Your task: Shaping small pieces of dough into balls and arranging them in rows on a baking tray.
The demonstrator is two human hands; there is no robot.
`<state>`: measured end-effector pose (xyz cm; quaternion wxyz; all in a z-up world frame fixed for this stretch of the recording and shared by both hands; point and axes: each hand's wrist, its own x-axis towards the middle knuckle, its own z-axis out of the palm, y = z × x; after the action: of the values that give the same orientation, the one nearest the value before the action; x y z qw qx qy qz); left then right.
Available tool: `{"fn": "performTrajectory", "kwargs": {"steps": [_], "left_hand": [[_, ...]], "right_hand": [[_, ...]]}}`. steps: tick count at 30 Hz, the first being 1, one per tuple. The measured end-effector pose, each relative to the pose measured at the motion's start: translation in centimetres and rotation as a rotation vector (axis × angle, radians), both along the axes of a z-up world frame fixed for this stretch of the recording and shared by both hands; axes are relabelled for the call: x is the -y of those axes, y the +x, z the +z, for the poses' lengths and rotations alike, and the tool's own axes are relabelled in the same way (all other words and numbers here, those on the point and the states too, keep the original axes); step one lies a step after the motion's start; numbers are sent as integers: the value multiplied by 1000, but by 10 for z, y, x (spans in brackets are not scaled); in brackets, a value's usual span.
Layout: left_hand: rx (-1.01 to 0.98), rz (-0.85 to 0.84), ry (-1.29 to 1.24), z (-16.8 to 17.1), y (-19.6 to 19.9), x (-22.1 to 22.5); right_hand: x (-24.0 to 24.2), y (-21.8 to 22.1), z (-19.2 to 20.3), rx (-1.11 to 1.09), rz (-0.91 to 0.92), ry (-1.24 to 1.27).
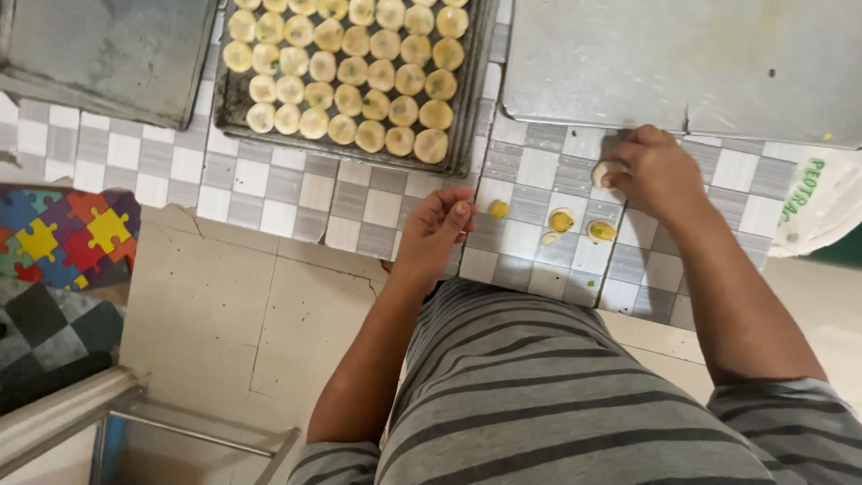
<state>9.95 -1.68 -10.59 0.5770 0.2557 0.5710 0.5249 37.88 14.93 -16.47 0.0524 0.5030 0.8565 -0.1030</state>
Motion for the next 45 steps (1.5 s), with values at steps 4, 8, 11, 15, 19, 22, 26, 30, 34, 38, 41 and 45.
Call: {"fn": "performTrajectory", "kwargs": {"steps": [4,8,11,15,19,22,26,30,34,38,41,45], "left_hand": [[7,-7,-82,8,-18,4],[26,32,-111,15,-36,16],[32,49,-77,16,-56,24],[74,30,34,-10,-81,29],[10,-192,-184,42,-118,22],[80,-242,-200,37,-148,12],[117,-97,-28,-6,-198,11],[-496,-55,-107,68,-260,-13],[-795,54,208,-10,-316,-47],[-887,-32,138,-21,-337,-72],[-880,-79,83,-27,-345,-82],[-1173,-100,64,-27,-352,-88]], "right_hand": [[-12,-21,47,-52,-48,-306],[-13,-32,61,105,-123,-482],[-9,-40,66,199,-104,-463],[1,-58,73,202,-48,-302],[51,-163,125,-252,343,4],[79,-248,131,-586,619,222],[93,-309,121,-570,756,286],[82,-324,116,-708,659,256],[85,-305,94,-667,419,217],[102,-303,102,-597,289,94],[113,-298,94,-581,207,64],[124,-297,90,-560,136,54]]}}
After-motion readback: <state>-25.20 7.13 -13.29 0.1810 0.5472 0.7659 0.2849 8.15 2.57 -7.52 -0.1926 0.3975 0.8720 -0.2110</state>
